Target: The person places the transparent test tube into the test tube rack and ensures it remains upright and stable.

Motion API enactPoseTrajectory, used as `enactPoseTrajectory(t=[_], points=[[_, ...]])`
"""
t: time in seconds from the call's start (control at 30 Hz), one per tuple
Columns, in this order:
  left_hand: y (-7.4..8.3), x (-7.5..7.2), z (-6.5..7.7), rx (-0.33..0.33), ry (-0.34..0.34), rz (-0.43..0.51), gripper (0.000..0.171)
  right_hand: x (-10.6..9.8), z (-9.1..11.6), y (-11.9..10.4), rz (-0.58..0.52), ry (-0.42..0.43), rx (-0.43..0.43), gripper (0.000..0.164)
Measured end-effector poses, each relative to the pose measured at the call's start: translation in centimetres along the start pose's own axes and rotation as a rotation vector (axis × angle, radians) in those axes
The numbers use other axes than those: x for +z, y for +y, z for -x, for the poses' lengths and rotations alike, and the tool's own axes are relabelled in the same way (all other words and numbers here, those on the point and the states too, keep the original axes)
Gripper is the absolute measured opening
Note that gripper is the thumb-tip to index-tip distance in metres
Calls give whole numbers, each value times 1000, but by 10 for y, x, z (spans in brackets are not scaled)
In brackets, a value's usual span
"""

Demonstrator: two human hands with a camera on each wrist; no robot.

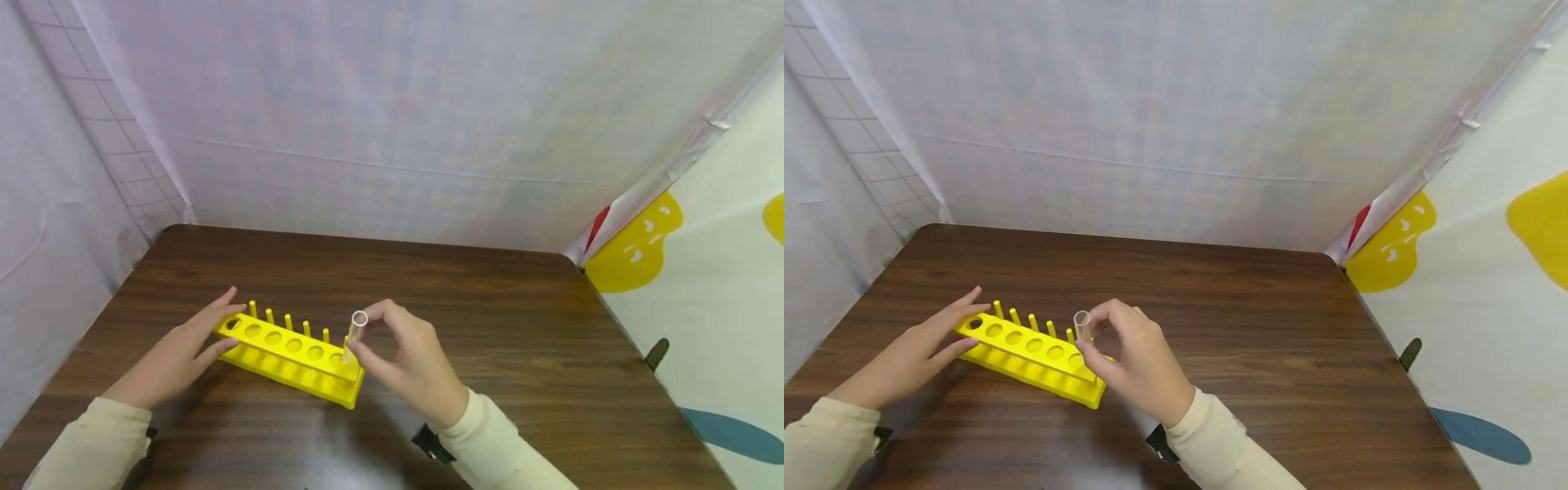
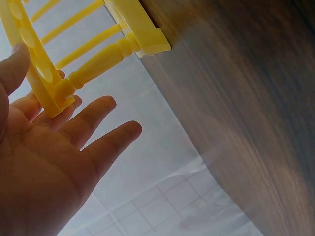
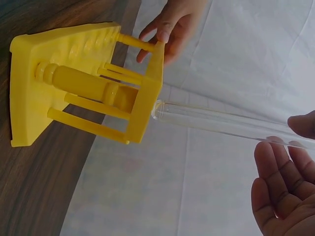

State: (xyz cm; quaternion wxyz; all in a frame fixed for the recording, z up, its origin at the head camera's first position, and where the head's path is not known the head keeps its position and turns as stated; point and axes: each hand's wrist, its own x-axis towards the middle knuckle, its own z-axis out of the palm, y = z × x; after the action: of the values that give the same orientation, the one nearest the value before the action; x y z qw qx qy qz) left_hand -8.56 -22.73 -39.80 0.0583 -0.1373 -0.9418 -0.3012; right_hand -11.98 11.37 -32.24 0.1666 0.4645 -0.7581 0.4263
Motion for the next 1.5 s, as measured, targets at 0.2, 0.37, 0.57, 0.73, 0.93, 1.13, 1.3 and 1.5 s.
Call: enactPoseTrajectory(t=[0.2, 0.37, 0.57, 0.73, 0.93, 1.13, 1.3, 1.5], points=[[-1, 0, 0, -5, 1, -3, 55, 2, -1, -1, -2, -15, 4, 30], [-1, 0, 1, -18, -6, -8, 55, 4, -1, 0, 4, -29, 8, 30], [-1, 1, 1, -11, -4, -6, 55, 7, 0, 1, 5, -38, 1, 30], [0, 1, 1, -11, -4, 1, 55, 10, 1, 3, 15, -48, 13, 29], [0, 0, 1, -15, -5, -2, 55, 13, 2, 4, 20, -66, 46, 27], [0, 0, 0, -20, -5, 0, 55, 16, 5, 7, 22, -83, 73, 28], [0, 0, 0, -25, -8, -5, 55, 19, 7, 10, 35, -95, 92, 28], [0, 0, -1, -30, -11, -9, 55, 23, 9, 14, 65, -105, 104, 30]])
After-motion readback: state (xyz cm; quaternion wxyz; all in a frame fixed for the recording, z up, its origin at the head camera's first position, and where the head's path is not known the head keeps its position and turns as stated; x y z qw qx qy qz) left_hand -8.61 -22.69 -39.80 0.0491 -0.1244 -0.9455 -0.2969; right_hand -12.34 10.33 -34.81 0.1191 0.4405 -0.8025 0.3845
